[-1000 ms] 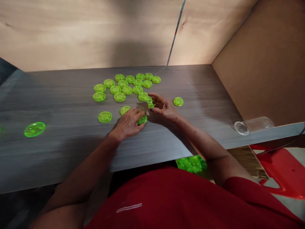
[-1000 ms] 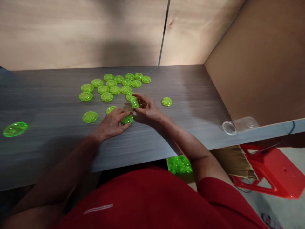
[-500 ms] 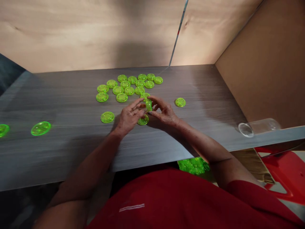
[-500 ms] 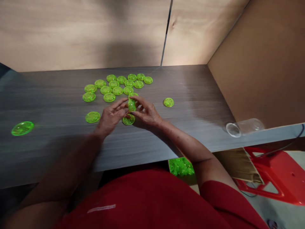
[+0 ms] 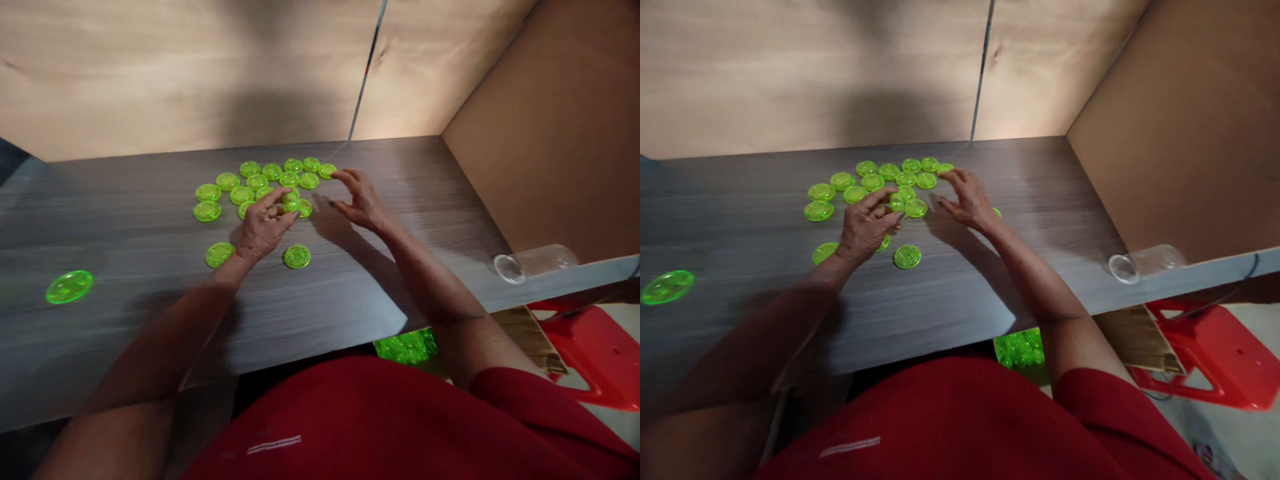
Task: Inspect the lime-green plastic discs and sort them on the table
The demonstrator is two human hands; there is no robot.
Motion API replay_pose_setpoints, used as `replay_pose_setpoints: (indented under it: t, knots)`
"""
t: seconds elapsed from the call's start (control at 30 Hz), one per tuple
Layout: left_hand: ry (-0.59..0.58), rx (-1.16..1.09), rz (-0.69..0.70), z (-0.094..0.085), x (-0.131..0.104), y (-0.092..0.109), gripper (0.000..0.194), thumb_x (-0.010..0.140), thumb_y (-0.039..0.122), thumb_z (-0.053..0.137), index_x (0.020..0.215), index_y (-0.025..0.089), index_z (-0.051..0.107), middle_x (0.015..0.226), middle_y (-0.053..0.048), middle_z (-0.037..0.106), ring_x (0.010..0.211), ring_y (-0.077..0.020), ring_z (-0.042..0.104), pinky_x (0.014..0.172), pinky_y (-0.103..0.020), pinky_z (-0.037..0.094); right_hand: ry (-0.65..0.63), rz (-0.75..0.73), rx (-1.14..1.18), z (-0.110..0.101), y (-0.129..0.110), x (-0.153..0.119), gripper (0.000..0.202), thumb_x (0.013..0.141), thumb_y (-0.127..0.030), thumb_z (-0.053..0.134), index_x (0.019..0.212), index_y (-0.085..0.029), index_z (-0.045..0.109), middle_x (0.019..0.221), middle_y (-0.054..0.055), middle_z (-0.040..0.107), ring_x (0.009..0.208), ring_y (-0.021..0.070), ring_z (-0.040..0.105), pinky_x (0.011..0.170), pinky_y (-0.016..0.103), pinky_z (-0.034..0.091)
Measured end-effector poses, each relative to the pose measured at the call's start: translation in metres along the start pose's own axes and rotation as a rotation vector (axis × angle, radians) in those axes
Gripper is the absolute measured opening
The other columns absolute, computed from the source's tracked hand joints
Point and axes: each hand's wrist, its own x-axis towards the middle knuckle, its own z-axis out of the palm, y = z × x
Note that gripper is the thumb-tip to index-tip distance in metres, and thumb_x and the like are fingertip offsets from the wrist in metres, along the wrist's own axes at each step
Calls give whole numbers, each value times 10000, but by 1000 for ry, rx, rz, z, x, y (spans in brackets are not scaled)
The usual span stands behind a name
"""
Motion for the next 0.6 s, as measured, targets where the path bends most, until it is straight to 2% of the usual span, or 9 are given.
replay_pose_setpoints:
  t: [0.1, 0.17, 0.23, 0.3, 0.37, 0.5, 0.6]
  knots:
    - [3, 78, 72, 4, -5, -9, 599, 842, 463, 888, 1372, 213, 764, 1281, -99, 802, 983, -191, 818, 840, -300, 702, -102, 215, -316, -40, 37, -24, 748, 886, -500, 932, 1549, -225, 720, 1562, 226, 680, 1450, 495, 583, 1210, 732, 498]
    - [-21, 120, 83, 7, -9, -12, 557, 878, 479, 859, 1360, 217, 758, 1321, -107, 788, 1023, -197, 816, 869, -304, 699, -224, 285, -378, -54, 51, -44, 766, 813, -465, 977, 1513, -243, 757, 1457, 210, 720, 1356, 469, 640, 1171, 679, 546]
    - [-32, 149, 90, 8, -11, -11, 519, 906, 470, 839, 1355, 221, 760, 1334, -110, 785, 1066, -209, 811, 913, -321, 702, -318, 291, -340, -56, 57, -55, 704, 807, -362, 954, 1483, -255, 786, 1353, 180, 747, 1235, 408, 702, 1115, 585, 598]
    - [-18, 202, 109, 8, -12, -9, 474, 912, 435, 839, 1336, 234, 778, 1331, -105, 793, 1138, -231, 798, 973, -346, 701, -349, 287, -274, -48, 55, -57, 632, 830, -261, 885, 1457, -242, 804, 1296, 166, 757, 1128, 357, 734, 1059, 517, 622]
    - [-4, 261, 127, 7, -14, -6, 439, 905, 395, 845, 1315, 243, 800, 1318, -97, 802, 1176, -245, 782, 995, -360, 696, -320, 276, -198, -35, 48, -50, 585, 839, -233, 851, 1423, -211, 814, 1269, 165, 764, 1070, 330, 739, 1024, 489, 625]
    - [-5, 205, 115, 4, -17, -1, 478, 856, 383, 865, 1307, 232, 818, 1340, -103, 796, 1148, -237, 787, 962, -355, 700, -155, 93, 107, -3, 20, -26, 572, 840, -376, 922, 1374, -210, 799, 1262, 128, 779, 1055, 282, 721, 967, 432, 625]
    - [6, 54, 81, 0, -21, 4, 536, 831, 396, 870, 1336, 225, 809, 1275, -91, 809, 1068, -220, 800, 897, -343, 714, -105, -52, 386, 21, -5, -7, 624, 852, -493, 947, 1390, -238, 763, 1320, 104, 771, 1043, 242, 709, 873, 376, 632]
